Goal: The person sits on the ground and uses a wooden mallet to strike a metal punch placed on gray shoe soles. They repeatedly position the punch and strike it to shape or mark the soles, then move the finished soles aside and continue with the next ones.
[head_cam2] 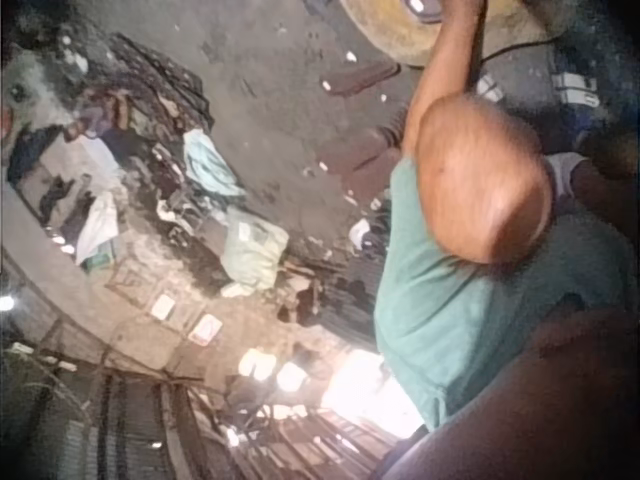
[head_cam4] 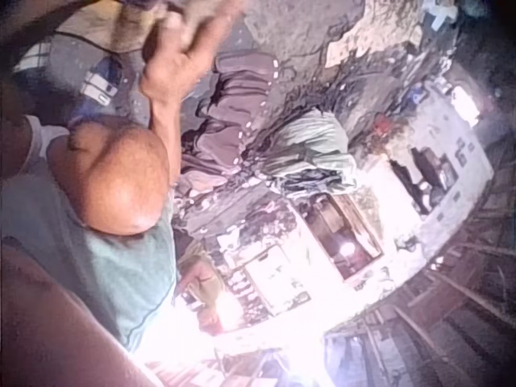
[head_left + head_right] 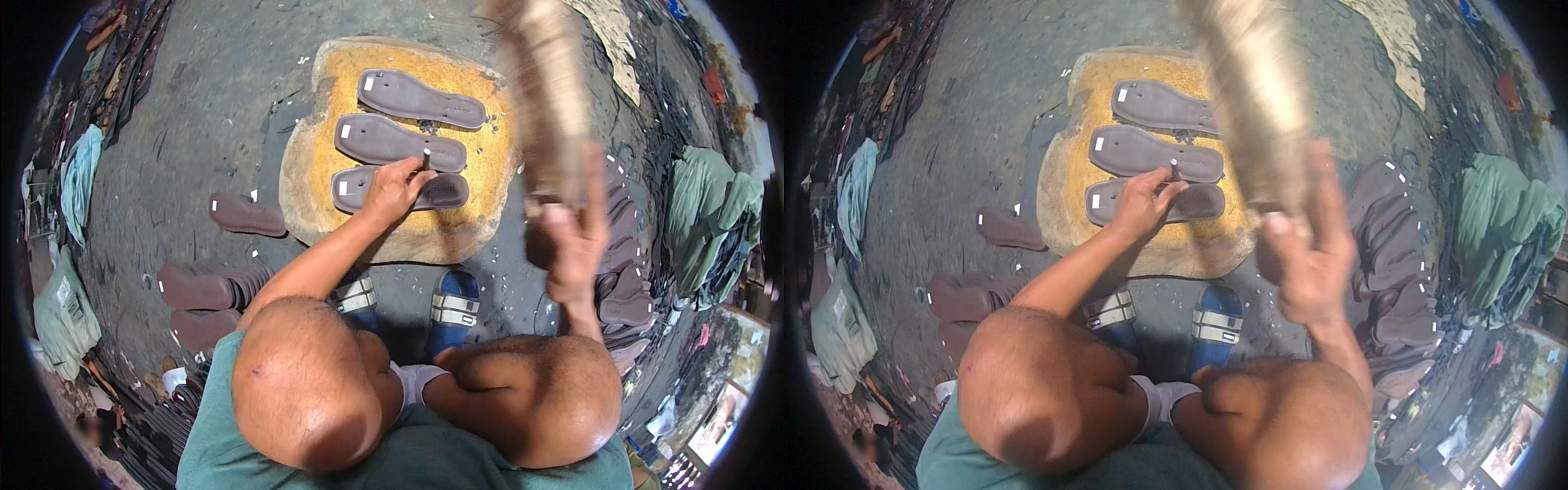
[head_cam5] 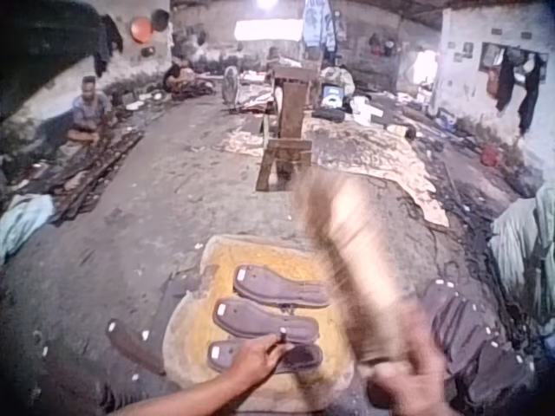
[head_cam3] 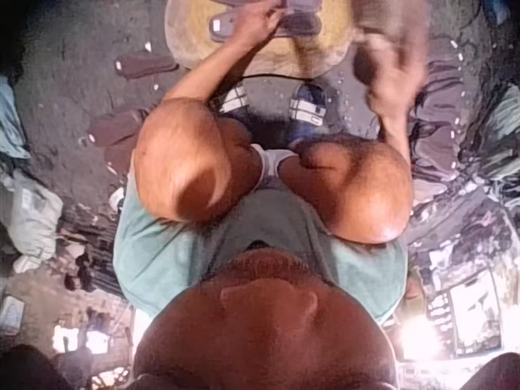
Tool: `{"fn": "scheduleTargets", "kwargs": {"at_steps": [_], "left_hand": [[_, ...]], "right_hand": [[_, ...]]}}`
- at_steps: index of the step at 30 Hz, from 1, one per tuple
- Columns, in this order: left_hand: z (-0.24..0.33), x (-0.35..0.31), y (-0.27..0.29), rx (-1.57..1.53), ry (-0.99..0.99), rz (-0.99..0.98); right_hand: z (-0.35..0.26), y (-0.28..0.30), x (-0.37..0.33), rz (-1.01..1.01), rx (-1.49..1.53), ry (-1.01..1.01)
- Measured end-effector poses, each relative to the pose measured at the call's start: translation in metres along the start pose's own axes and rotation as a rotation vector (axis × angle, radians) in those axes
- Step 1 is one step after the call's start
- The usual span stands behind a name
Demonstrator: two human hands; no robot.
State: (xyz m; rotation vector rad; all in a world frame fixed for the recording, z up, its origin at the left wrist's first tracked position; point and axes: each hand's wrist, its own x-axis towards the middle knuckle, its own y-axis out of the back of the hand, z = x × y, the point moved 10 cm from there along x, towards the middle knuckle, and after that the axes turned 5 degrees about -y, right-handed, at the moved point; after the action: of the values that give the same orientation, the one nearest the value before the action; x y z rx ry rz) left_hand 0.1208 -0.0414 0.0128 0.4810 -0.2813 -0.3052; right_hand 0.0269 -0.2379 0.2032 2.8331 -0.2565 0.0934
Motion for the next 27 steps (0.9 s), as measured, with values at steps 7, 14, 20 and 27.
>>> {"fn": "scheduleTargets", "kwargs": {"at_steps": [7,14,20,27], "left_hand": [[0.011,-0.002,-0.010,0.024,-0.094,-0.044],[0.007,-0.003,0.003,-0.004,-0.023,-0.012],[-0.050,0.000,0.026,-0.907,0.390,0.347],[-0.009,-0.022,-0.002,-0.242,0.158,-0.108]], "right_hand": [[0.084,-0.030,-0.025,-0.199,-0.357,-0.266],[0.134,-0.043,-0.066,-0.205,-0.483,-0.390],[0.162,-0.049,-0.074,-0.293,-0.680,-0.382],[0.132,-0.028,-0.065,-0.118,-0.221,-0.405]]}}
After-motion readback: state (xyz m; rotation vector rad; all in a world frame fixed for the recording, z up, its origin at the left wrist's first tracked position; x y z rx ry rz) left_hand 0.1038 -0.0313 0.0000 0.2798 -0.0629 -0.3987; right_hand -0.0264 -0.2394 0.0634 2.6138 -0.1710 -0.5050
